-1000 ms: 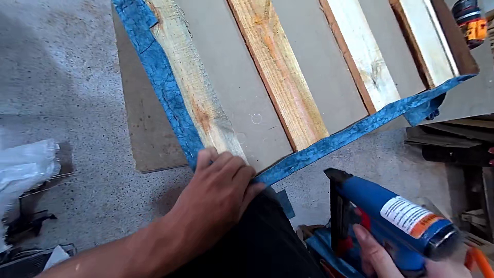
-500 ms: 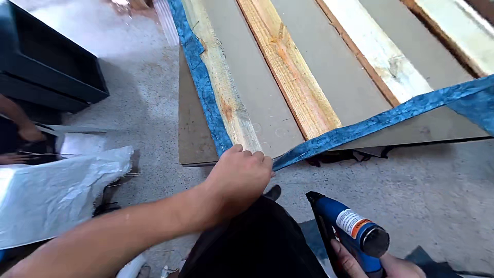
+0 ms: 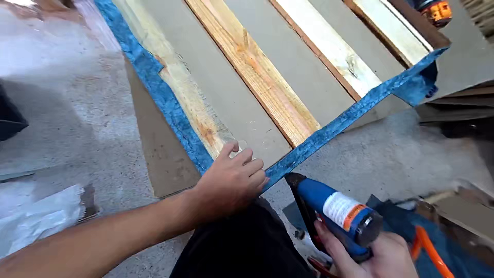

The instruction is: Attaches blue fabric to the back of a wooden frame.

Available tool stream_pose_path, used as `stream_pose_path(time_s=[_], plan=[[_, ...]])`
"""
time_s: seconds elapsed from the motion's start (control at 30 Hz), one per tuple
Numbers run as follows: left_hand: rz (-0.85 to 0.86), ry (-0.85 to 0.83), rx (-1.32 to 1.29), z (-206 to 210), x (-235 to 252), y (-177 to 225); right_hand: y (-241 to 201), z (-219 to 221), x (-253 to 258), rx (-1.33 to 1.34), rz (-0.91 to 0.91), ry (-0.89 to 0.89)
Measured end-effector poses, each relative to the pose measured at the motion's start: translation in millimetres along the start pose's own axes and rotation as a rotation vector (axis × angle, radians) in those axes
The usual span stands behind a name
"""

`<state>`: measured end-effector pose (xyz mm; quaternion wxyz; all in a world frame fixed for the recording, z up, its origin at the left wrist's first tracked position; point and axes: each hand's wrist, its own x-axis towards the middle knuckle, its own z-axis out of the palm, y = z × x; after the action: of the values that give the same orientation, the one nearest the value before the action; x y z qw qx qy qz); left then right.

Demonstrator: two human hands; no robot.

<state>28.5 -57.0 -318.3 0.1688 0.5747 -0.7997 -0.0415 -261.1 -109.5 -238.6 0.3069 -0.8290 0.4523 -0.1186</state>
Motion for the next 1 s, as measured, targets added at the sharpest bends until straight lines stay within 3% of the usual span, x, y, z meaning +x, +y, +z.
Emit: stream_pose_path(time_s=[0.23,0.63,0.77,0.87,0.93,1.0], plan=[[-0.245,0.05,-0.042,-0.7,-7.2,2.4,-34.9,7.2,7.8,-0.172,0.067,-0.074],[-0.284,0.087,-0.2,-5.1,-3.7,-11.4,-86.4,42.0,-29.9,-0.133,0.097,-0.13],[-0.291,0.376,-0.41,-10.7,-18.9,-21.5,-93.8,45.6,-24.0,-0.114,0.087,-0.151],[-0.298,0.553,-0.414,-28.9,-42.2,-43.8,-90.7,30.4,-27.7,-0.074,0.125,-0.08],[-0.286,0.486,-0.418,-45.0,-37.9,-56.6,-75.2,12.8,-34.8,-0.08,0.163,0.075],[-0.251,0.251,-0.395,-57.4,-11.5,-38.7,-53.6,-7.8,-41.0,-0.138,0.249,0.175]])
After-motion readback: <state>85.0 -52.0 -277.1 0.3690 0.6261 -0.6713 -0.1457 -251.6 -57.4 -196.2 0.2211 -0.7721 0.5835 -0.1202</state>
